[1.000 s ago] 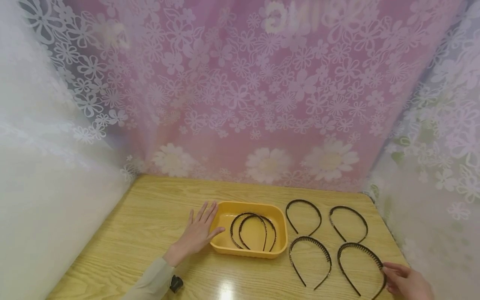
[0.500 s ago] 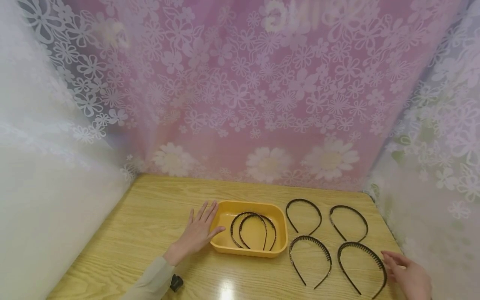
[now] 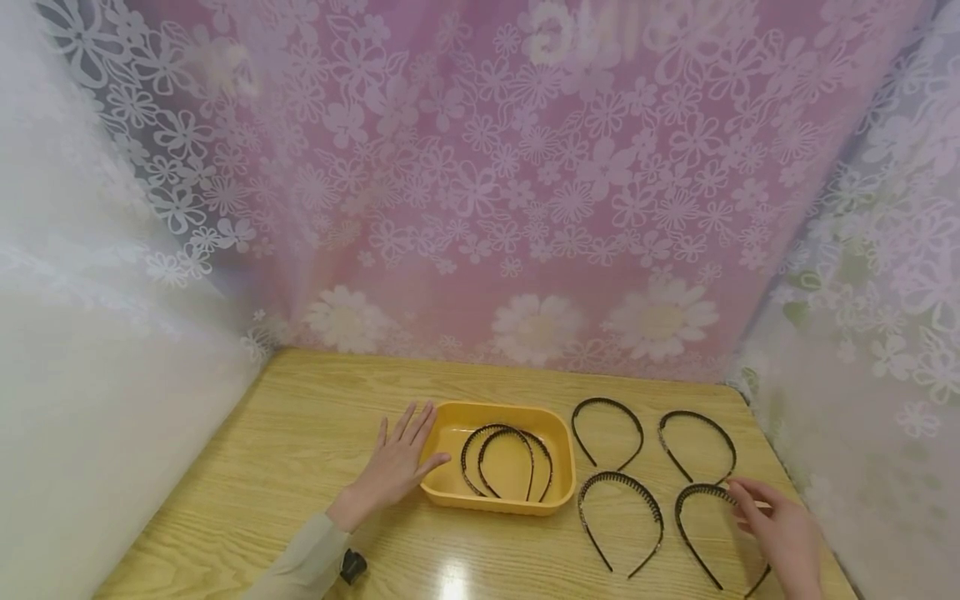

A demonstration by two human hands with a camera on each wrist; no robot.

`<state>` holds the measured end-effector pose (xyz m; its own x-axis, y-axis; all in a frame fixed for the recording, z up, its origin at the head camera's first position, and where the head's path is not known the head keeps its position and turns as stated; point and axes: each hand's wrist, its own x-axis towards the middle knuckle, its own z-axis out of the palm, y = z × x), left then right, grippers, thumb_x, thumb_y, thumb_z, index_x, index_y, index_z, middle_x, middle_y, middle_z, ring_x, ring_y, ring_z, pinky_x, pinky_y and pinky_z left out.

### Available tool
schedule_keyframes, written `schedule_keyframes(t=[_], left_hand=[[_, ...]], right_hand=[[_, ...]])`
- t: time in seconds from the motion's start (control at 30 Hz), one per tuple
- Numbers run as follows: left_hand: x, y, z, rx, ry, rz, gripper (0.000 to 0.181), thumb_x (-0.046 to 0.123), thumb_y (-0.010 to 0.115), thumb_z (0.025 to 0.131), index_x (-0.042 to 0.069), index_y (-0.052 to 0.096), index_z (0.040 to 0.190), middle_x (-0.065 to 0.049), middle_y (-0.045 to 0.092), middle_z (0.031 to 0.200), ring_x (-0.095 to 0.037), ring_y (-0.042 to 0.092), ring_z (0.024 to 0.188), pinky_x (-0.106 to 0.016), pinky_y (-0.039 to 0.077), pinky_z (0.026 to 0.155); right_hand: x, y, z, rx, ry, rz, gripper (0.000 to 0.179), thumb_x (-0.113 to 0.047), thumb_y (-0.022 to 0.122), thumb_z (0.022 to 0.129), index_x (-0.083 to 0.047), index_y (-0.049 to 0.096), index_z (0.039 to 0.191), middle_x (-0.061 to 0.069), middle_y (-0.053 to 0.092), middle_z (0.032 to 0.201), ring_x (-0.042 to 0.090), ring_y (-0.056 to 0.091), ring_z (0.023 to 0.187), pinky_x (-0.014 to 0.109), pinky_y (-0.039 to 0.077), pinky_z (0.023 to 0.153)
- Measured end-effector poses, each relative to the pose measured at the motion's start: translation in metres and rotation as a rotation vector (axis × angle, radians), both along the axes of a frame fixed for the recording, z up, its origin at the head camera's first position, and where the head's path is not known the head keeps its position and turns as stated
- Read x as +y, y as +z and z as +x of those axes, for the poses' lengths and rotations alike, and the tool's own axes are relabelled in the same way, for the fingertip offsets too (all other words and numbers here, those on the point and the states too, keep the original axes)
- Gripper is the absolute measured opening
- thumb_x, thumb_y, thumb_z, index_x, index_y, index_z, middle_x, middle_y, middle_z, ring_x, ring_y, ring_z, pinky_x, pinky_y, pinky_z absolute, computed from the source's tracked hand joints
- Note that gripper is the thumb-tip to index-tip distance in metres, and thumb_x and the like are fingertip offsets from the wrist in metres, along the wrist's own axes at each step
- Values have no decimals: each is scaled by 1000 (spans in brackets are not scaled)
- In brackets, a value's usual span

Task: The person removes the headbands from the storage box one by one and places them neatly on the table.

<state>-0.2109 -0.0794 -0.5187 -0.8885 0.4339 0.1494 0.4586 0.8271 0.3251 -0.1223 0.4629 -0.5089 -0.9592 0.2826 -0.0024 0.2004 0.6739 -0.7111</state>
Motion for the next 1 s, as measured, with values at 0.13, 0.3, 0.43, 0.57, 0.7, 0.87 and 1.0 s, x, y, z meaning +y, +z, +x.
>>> schedule_keyframes(t=[0.13,0.3,0.43,0.57,0.7,0.87,1.0], left_hand=[[0,-1,0,0,-1,2,84,58,44,103,6,17,163,-12,16,169,-38,10,155,-71,4,118],[0,0,1,7,-6,8,83,57,45,103,5,19,162,-13,17,169,-39,11,155,-72,6,117],[0,-1,0,10,-3,11,83,57,45,103,5,19,162,-13,18,168,-39,11,155,-72,6,117],[0,-2,0,12,3,8,83,58,43,103,7,17,163,-11,17,169,-38,10,155,-72,5,117],[0,-2,0,14,3,13,83,59,43,103,7,18,163,-11,17,169,-38,11,155,-72,6,117],[0,-2,-1,16,1,19,83,58,44,103,6,20,162,-12,19,168,-40,12,155,-72,7,117],[0,-1,0,9,3,8,83,59,43,103,6,18,163,-12,18,169,-38,10,155,-72,7,117]], right_hand=[[-12,0,-4,47,46,-71,58,-43,55,104,7,62,132,-16,73,95,3,71,76,29,61,65],[-25,2,-8,77,78,-79,53,-42,57,104,2,64,132,-23,71,95,2,70,78,29,61,65],[-37,4,-11,106,94,-46,51,-38,57,105,4,63,132,-11,74,98,1,69,77,29,61,65],[-48,5,-14,147,110,-5,47,-34,57,105,5,64,130,2,76,98,-1,69,76,28,61,63],[-60,5,-17,168,121,17,46,-34,57,105,3,64,131,17,75,104,-1,69,75,28,60,63],[-71,3,-23,187,158,37,44,-32,55,107,1,62,135,27,70,118,0,70,79,29,61,64],[-81,3,-27,196,185,47,42,-29,54,107,-1,62,136,27,69,119,9,73,83,30,61,65]])
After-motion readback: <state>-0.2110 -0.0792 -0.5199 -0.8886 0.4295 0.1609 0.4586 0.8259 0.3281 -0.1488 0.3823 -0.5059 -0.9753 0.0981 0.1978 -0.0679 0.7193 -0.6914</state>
